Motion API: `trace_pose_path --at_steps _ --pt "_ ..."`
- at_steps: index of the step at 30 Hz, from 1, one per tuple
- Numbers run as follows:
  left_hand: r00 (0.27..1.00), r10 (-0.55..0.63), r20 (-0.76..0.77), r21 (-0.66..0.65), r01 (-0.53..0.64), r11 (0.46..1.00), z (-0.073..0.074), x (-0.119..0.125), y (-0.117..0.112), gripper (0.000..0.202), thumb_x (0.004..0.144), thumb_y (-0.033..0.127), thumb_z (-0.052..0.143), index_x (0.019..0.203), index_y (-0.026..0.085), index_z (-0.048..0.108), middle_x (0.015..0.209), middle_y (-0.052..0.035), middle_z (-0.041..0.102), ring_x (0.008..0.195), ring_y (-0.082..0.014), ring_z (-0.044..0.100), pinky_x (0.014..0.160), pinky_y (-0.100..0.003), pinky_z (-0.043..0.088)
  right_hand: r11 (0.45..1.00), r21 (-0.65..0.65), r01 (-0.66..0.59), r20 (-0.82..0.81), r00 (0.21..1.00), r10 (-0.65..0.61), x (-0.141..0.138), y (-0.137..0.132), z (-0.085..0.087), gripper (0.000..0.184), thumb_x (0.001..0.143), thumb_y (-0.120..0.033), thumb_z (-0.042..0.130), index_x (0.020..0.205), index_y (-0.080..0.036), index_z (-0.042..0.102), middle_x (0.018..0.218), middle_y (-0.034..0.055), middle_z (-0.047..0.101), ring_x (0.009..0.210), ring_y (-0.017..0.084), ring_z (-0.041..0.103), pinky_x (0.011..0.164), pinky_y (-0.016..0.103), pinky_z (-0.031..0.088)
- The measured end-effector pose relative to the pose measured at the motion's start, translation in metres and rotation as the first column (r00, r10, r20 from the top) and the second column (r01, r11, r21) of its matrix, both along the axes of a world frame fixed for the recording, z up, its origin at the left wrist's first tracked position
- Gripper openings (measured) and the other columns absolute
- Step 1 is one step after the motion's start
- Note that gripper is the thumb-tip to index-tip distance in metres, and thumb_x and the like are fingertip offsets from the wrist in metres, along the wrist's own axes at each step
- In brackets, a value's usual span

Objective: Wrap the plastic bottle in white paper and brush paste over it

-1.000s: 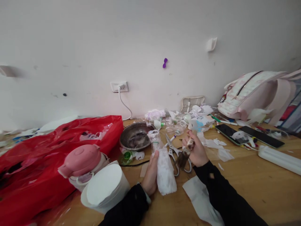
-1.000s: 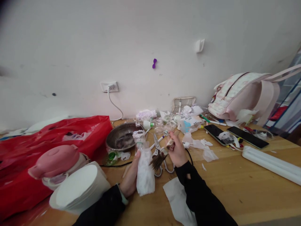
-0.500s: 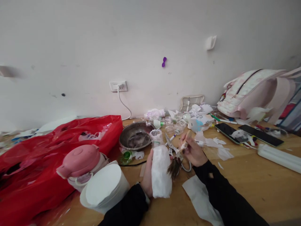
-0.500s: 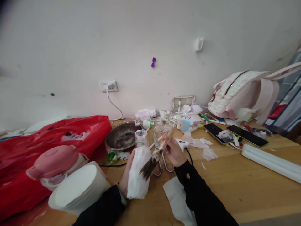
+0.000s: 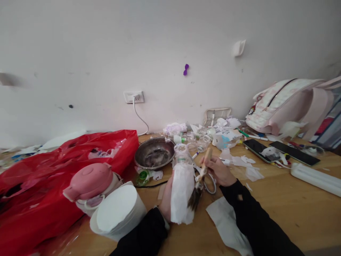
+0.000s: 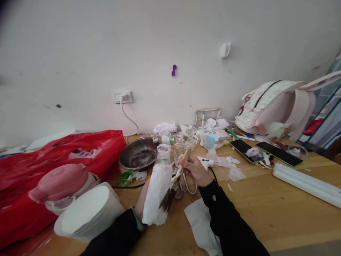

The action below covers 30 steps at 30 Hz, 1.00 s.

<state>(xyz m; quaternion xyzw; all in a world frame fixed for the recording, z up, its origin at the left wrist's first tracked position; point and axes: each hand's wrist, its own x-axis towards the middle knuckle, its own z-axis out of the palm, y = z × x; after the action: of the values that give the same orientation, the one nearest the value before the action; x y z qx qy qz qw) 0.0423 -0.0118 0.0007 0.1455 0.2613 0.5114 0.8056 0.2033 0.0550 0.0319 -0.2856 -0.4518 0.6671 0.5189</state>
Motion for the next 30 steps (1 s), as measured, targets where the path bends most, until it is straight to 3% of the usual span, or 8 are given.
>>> trace_pose_path --at_steps 6,11,14,19,23,27,29,30 --pt "0.999 -0.033 0.006 -0.061 0.033 0.998 0.006 0.000 0.000 0.052 0.089 0.048 0.039 0.091 0.005 0.068 0.078 -0.0114 0.072 0.067 -0.0205 0.065 0.070 -0.030 0.049 0.999 -0.003 0.042 0.095 0.995 -0.042 -0.006 0.001 -0.005 0.037 0.048 -0.048 0.081 0.055 -0.017 0.061 0.041 -0.0065 0.047 0.036 0.005 0.031 0.036 0.020 0.022" --pt "0.999 -0.032 -0.026 -0.040 0.031 0.999 0.005 -0.002 -0.002 0.057 0.087 0.055 0.038 0.092 0.006 0.067 0.072 -0.0117 0.070 0.061 -0.0216 0.064 0.060 -0.030 0.048 0.967 0.077 0.243 0.076 0.966 -0.248 -0.003 0.006 0.000 0.045 0.060 -0.065 0.066 0.065 -0.021 0.057 0.044 -0.0089 0.042 0.037 0.006 0.033 0.037 0.019 0.025" --pt "0.996 -0.043 -0.073 -0.080 0.037 0.996 0.004 -0.001 -0.003 0.059 0.088 0.055 0.033 0.095 0.007 0.066 0.070 -0.0126 0.070 0.057 -0.0220 0.064 0.054 -0.030 0.047 0.927 0.194 0.320 0.125 0.930 -0.346 -0.009 0.014 0.011 0.044 0.068 -0.065 0.059 0.078 -0.022 0.060 0.052 -0.0062 0.052 0.044 0.009 0.045 0.041 0.020 0.032" --pt "0.997 -0.040 -0.062 -0.077 0.035 0.996 0.003 0.002 -0.002 0.059 0.089 0.055 0.036 0.094 0.004 0.066 0.065 -0.0123 0.068 0.056 -0.0213 0.063 0.054 -0.029 0.048 0.873 0.483 0.063 0.386 0.880 -0.277 -0.056 0.027 0.030 0.023 0.076 -0.043 0.062 0.084 -0.022 0.066 0.081 0.0024 0.070 0.074 0.019 0.063 0.067 0.031 0.046" --pt "0.997 0.012 -0.072 -0.079 -0.017 0.997 0.006 0.003 -0.003 0.057 0.089 0.055 0.038 0.091 0.006 0.066 0.065 -0.0116 0.068 0.054 -0.0200 0.063 0.055 -0.029 0.048 0.759 0.626 -0.179 0.581 0.756 -0.301 -0.078 0.017 0.043 0.014 0.068 -0.015 0.066 0.078 -0.023 0.070 0.077 0.0024 0.071 0.082 0.024 0.062 0.085 0.041 0.038" --pt "0.997 0.006 -0.079 -0.114 -0.015 0.993 0.007 0.002 -0.006 0.057 0.089 0.055 0.037 0.086 0.006 0.066 0.065 -0.0117 0.068 0.054 -0.0189 0.063 0.054 -0.027 0.048 0.669 0.698 -0.254 0.641 0.640 -0.425 -0.040 0.008 0.052 0.015 0.077 -0.019 0.059 0.086 -0.024 0.069 0.089 0.0055 0.072 0.088 0.025 0.060 0.088 0.042 0.035" --pt "0.994 -0.011 -0.110 -0.110 -0.001 0.994 0.005 0.000 -0.007 0.060 0.088 0.058 0.037 0.088 0.006 0.066 0.065 -0.0122 0.068 0.054 -0.0198 0.063 0.053 -0.028 0.048 0.613 0.741 -0.274 0.667 0.402 -0.627 0.002 0.013 0.052 0.015 0.081 -0.027 0.054 0.084 -0.025 0.069 0.091 0.0045 0.072 0.089 0.023 0.062 0.087 0.039 0.038" --pt "0.991 -0.008 -0.131 -0.108 -0.006 0.994 0.003 -0.001 -0.007 0.061 0.087 0.059 0.037 0.089 0.005 0.066 0.064 -0.0121 0.068 0.054 -0.0204 0.063 0.053 -0.029 0.048 0.648 0.725 -0.233 0.689 0.250 -0.681 0.027 0.019 0.051 0.014 0.079 -0.029 0.055 0.082 -0.027 0.069 0.090 0.0030 0.072 0.089 0.022 0.062 0.086 0.037 0.040"
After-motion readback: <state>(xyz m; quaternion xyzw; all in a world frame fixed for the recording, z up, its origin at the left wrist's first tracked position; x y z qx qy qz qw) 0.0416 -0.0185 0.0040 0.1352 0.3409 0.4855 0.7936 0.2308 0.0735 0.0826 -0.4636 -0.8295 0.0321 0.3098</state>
